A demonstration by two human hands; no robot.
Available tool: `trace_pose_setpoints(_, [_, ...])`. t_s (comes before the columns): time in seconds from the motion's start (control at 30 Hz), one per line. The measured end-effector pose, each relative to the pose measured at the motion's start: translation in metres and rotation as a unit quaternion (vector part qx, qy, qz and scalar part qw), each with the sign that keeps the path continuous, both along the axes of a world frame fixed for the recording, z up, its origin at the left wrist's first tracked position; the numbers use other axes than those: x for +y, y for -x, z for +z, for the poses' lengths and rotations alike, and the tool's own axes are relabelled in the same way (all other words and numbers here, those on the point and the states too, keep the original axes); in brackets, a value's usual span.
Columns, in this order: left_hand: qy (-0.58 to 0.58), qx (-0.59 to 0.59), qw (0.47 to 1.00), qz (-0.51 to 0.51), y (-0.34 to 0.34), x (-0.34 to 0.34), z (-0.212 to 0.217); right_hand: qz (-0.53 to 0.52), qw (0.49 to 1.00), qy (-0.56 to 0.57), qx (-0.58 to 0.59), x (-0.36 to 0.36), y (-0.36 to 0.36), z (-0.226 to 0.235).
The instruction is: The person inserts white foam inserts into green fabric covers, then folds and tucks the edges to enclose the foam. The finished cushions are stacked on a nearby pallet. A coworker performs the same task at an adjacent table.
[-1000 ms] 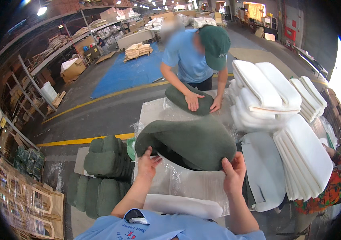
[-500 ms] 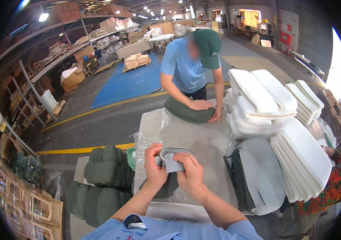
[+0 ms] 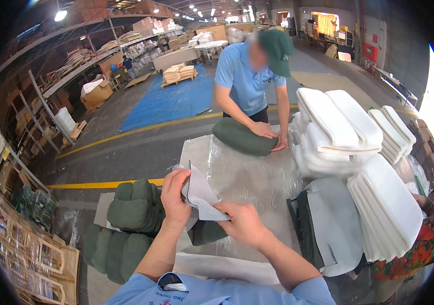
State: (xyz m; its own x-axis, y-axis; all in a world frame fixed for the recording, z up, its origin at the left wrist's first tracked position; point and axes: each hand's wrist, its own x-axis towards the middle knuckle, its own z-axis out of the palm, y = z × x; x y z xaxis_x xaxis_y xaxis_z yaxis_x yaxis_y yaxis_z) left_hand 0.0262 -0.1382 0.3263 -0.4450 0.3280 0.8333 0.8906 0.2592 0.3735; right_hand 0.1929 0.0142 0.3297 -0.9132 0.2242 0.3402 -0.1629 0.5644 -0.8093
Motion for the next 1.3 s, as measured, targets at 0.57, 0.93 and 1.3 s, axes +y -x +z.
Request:
trace_pose_setpoints(0.57, [0.076, -0.120, 0.985, -0.098, -0.020, 0.011, -0.037, -0.168, 0.980, 0.105, 0.024, 0.017, 0.043, -0.040])
trace_pose_setpoints(0.93, [0.277, -0.309, 0.899, -0.141, 0.006, 0.018, -0.027, 0.055, 0.974, 0.169, -0.144, 0.056, 0.025, -0.039])
trace_pose_setpoints(1.3, [0.256, -0.364, 0.858, -0.256, 0.002, 0.007, -0.007, 0.060, 0.902, 0.392, -0.173, 0.071, 0.035, -0.059])
